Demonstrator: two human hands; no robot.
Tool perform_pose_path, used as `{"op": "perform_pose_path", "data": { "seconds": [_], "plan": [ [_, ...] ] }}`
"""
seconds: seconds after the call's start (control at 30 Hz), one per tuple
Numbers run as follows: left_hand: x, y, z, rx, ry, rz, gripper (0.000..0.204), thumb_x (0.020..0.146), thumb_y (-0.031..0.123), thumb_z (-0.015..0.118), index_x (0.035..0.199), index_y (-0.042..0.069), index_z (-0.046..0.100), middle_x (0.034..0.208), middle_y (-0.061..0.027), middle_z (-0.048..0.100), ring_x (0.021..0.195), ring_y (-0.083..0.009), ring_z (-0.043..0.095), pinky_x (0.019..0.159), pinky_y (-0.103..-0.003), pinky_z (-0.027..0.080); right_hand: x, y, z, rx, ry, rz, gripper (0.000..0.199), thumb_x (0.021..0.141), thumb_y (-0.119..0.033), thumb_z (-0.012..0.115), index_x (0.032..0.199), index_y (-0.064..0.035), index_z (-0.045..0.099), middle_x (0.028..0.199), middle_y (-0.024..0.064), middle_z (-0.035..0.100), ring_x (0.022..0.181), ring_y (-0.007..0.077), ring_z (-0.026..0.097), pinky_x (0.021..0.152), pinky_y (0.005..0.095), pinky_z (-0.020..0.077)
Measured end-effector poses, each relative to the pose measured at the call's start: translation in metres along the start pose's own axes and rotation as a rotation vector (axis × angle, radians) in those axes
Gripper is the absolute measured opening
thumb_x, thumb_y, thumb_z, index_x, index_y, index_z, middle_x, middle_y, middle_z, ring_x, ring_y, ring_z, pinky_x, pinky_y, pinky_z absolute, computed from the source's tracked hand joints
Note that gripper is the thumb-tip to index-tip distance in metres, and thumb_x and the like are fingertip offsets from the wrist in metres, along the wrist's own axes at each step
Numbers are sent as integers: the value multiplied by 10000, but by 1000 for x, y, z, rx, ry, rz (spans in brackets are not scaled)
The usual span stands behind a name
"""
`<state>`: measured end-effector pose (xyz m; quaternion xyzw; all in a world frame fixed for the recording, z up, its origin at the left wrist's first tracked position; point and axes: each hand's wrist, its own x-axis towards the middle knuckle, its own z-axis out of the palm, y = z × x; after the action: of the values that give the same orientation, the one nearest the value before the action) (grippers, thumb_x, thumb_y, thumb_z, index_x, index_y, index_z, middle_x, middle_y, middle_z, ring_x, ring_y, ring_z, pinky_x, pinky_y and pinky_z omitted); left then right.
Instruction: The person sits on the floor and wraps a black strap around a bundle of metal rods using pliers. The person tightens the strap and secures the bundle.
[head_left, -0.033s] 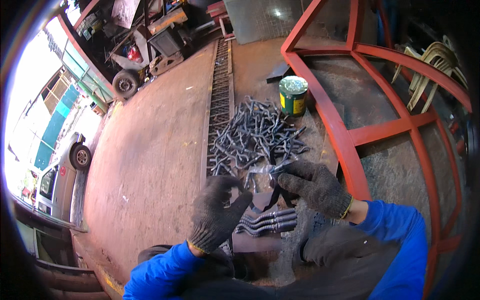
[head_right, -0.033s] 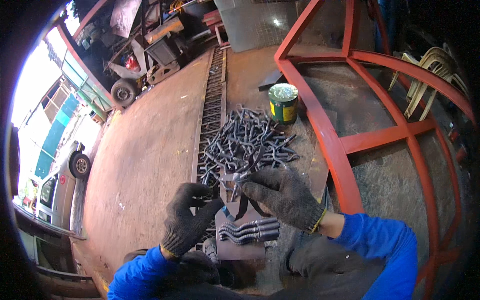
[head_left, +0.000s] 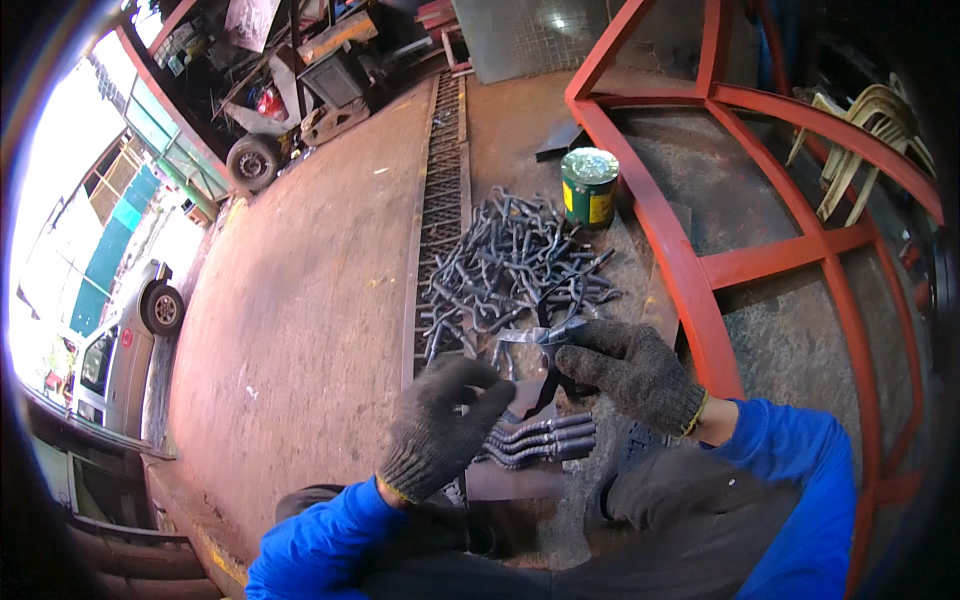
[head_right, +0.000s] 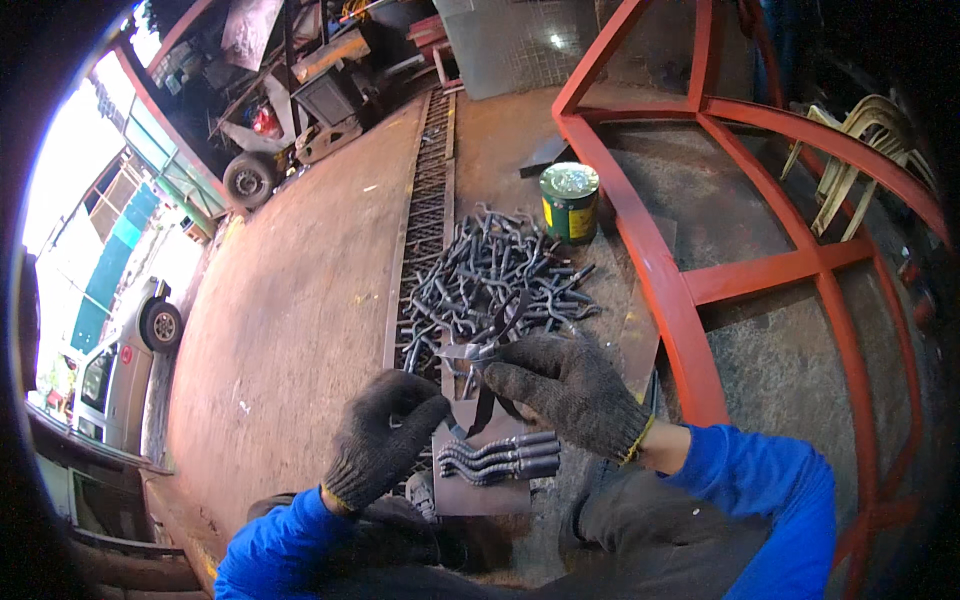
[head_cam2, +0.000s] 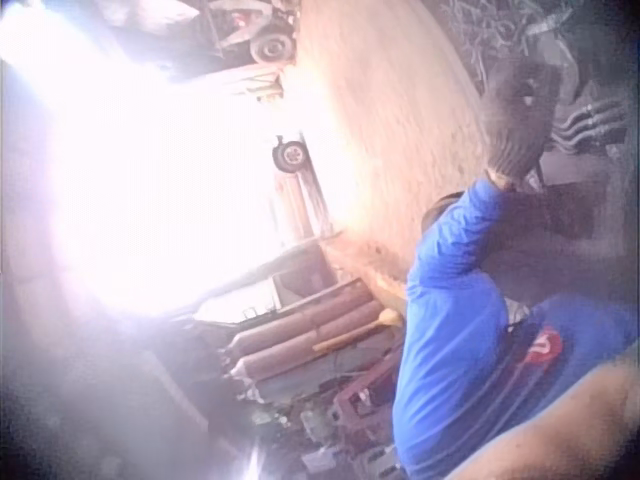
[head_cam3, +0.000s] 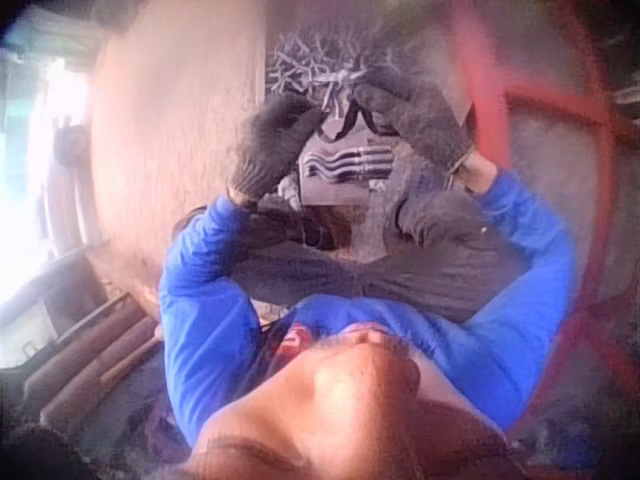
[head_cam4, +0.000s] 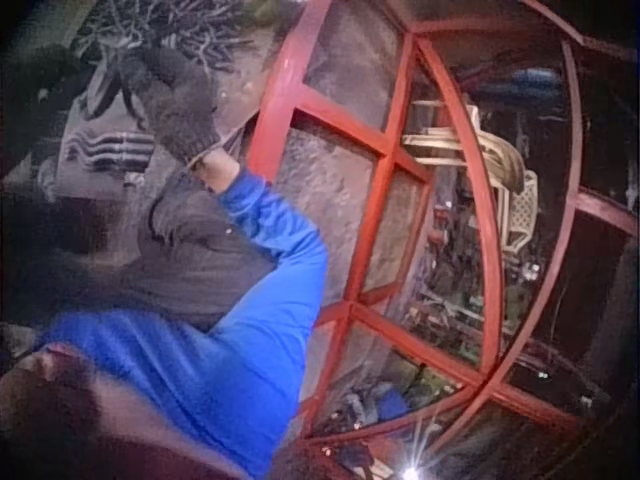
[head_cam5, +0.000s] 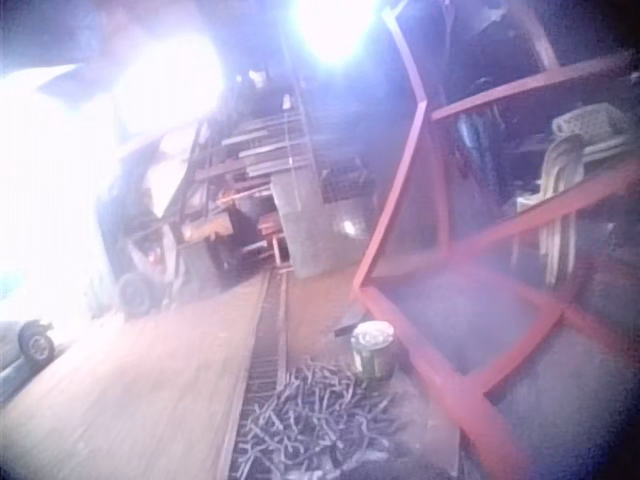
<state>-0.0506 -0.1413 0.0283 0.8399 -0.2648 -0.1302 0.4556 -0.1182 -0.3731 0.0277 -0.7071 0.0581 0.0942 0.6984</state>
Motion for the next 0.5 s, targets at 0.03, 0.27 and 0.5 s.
{"op": "perform_pose_path", "data": {
  "seconds": [0.03, 0.27, 0.5],
  "plan": [
    [0, 2, 4, -132, -79, -13, 342, 875, 162, 713, 1144, -10, 593, 1037, -124, 653, 941, -175, 642, 801, -315, 523, -1, 3, 3, 27, 16, -16, 264, 953, -175, 628, 1149, -1, 660, 933, 50, 697, 847, 100, 628, 764, 255, 517],
    [-2, -3, 16, -479, -237, -105, 267, 947, 175, 630, 1145, -4, 605, 990, -93, 668, 922, -136, 632, 806, -300, 522, -1, 17, 15, -407, -94, -330, 315, 919, -231, 654, 1135, -2, 665, 968, 150, 705, 860, 198, 666, 812, 326, 521],
    [-2, -20, 14, -828, -277, -333, 235, 970, 184, 588, 1118, 1, 589, 1050, -125, 673, 971, -219, 662, 892, -352, 529, 6, 27, 13, -219, -9, -153, 300, 933, -261, 636, 1102, -15, 666, 925, 92, 676, 805, 144, 624, 716, 311, 517]
  ]
}}
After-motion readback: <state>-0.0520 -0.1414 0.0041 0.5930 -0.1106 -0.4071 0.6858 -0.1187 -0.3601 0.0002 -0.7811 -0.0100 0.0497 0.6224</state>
